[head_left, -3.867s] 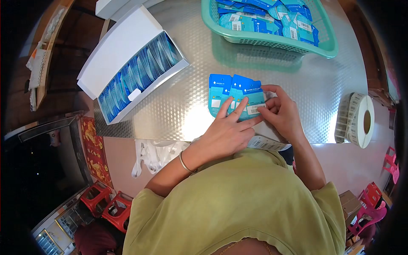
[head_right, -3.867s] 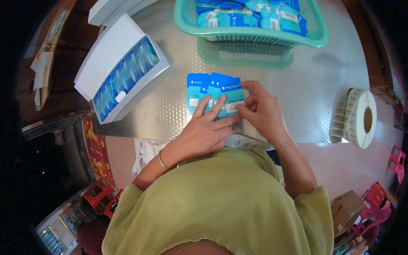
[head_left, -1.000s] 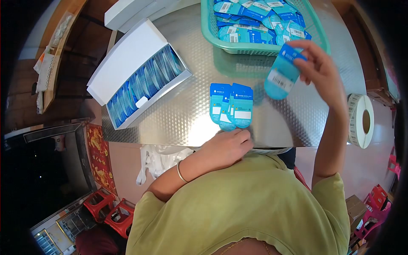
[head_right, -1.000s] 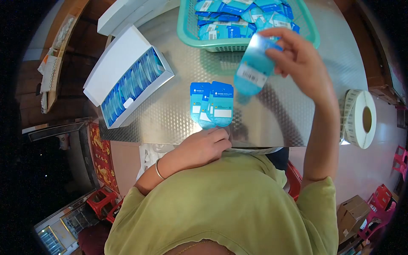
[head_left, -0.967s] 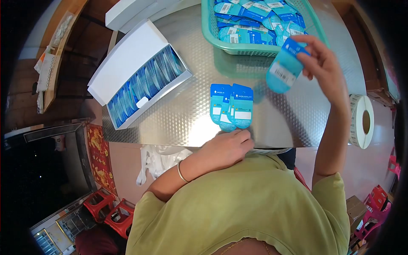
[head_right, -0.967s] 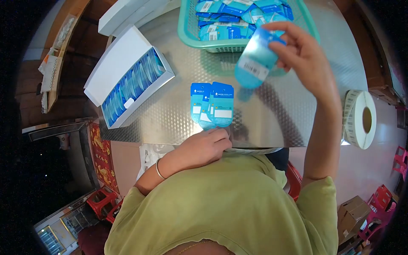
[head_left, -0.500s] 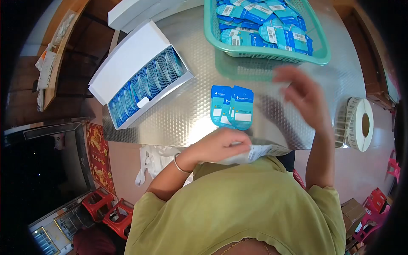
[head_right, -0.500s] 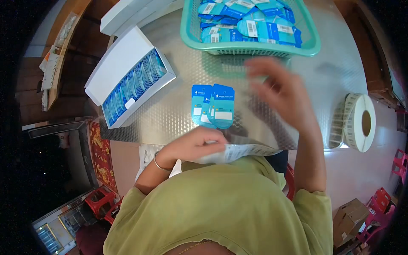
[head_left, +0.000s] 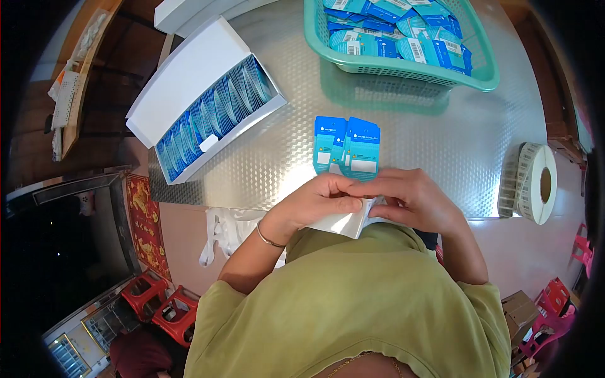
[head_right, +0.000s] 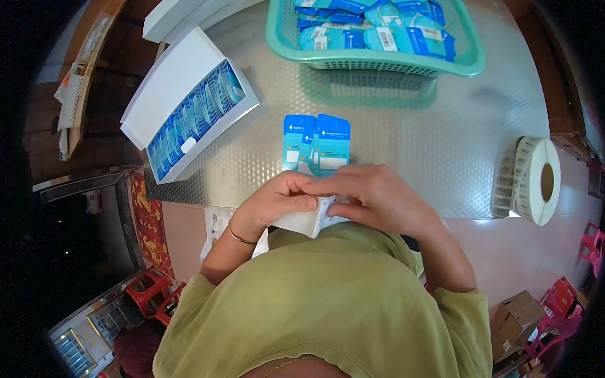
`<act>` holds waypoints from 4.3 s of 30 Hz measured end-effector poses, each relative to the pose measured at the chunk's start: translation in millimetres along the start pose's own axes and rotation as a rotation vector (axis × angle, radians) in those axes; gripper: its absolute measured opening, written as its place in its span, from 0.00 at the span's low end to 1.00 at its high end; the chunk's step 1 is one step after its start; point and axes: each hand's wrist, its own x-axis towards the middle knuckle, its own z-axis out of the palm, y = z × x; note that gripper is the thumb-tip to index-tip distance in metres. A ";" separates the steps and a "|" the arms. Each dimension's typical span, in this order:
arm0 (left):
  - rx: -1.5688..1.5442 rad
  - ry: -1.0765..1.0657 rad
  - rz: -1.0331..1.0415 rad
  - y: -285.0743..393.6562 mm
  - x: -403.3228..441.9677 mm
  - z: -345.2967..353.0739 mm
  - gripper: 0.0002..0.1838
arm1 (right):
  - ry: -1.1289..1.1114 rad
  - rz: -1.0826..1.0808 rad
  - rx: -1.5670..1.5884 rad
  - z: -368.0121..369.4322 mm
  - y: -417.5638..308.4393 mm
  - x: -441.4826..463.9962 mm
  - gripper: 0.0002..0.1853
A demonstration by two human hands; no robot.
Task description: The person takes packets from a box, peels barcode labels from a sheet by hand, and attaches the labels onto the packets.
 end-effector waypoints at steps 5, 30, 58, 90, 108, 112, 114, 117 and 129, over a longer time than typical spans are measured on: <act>-0.112 0.033 -0.020 -3.8 -0.3 2.4 0.14 | 0.052 0.043 0.055 3.5 -0.7 -3.7 0.21; 1.372 0.137 0.449 22.1 -11.1 7.3 0.07 | 0.354 0.475 0.649 -3.3 40.5 -8.7 0.04; 1.623 0.193 0.441 -3.1 4.2 21.1 0.08 | 0.381 0.445 0.447 -0.8 55.7 9.5 0.04; 1.644 0.249 0.508 -12.6 14.0 19.4 0.07 | 0.432 0.569 0.192 9.7 38.9 5.4 0.25; 1.631 0.250 0.503 -12.5 13.9 19.3 0.07 | 0.464 0.577 0.117 13.1 37.3 7.0 0.24; 1.628 0.247 0.500 -12.5 13.4 19.5 0.07 | 0.465 0.590 0.118 13.2 36.7 7.4 0.24; 1.630 0.249 0.503 -12.9 13.5 19.2 0.07 | 0.465 0.598 0.107 13.3 36.3 7.7 0.24; 1.629 0.249 0.506 -12.8 13.7 19.2 0.07 | 0.468 0.593 0.106 13.5 36.3 7.7 0.24; 1.659 0.252 0.498 -10.8 13.3 21.0 0.07 | 0.484 0.510 -0.085 20.7 40.8 5.3 0.26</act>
